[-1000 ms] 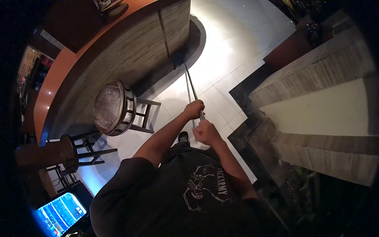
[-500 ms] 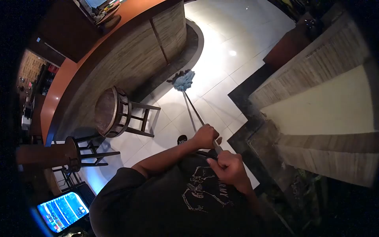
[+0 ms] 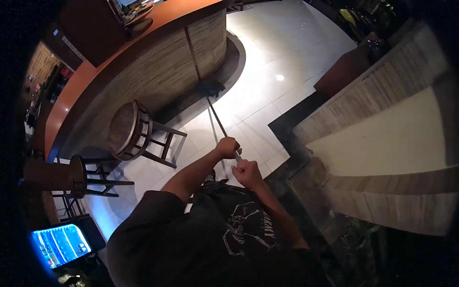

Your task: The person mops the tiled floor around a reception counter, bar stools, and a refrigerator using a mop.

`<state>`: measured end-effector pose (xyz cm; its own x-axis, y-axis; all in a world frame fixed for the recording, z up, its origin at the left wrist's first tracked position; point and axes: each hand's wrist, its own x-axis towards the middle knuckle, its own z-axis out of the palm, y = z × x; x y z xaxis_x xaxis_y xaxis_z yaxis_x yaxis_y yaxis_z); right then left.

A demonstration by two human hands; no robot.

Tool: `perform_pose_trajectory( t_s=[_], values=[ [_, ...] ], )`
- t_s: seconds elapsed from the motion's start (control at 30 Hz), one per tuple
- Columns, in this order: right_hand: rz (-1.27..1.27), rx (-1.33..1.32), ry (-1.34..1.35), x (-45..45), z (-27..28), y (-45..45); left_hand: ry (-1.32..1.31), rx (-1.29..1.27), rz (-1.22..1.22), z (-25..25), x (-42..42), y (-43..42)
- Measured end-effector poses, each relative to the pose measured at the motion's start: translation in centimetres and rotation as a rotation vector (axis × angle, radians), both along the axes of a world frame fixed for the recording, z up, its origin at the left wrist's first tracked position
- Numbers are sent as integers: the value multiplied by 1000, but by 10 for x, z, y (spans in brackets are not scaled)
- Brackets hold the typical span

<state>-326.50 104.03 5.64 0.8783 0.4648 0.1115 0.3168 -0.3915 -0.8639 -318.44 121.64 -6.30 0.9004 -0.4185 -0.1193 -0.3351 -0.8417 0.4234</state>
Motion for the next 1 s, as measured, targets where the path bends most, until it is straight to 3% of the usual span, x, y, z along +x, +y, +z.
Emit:
perform_pose_trajectory(
  t_s=[0.07, 0.2, 0.33, 0.5, 0.6, 0.7, 0.8, 0.93, 1.0],
  values=[
    [38, -55, -86, -7, 50, -21, -63, -101, -13, 34, -13, -19],
    [52, -79, 2, -38, 141, -57, -172, -341, 44, 92, -59, -64],
    [108, 3, 92, -41, 157, -58, -108, -440, 43, 94, -75, -69],
    [67, -7, 17, -22, 125, -30, -13, -344, 37, 76, -52, -35],
    [85, 51, -81, 0, 57, -1, 26, -296, 151, 39, -27, -4],
    [122, 85, -76, 15, -12, 35, -454, -184, 241, -20, -21, 26],
    [89, 53, -145, 26, -6, 40, -242, -364, 186, -37, -2, 32],
    [-28, -103, -101, 5, 92, 11, -129, -359, 122, 40, -15, -10],
    [-22, -130, -44, -15, 140, -11, -55, -258, 103, 107, -34, -33]
  ],
)
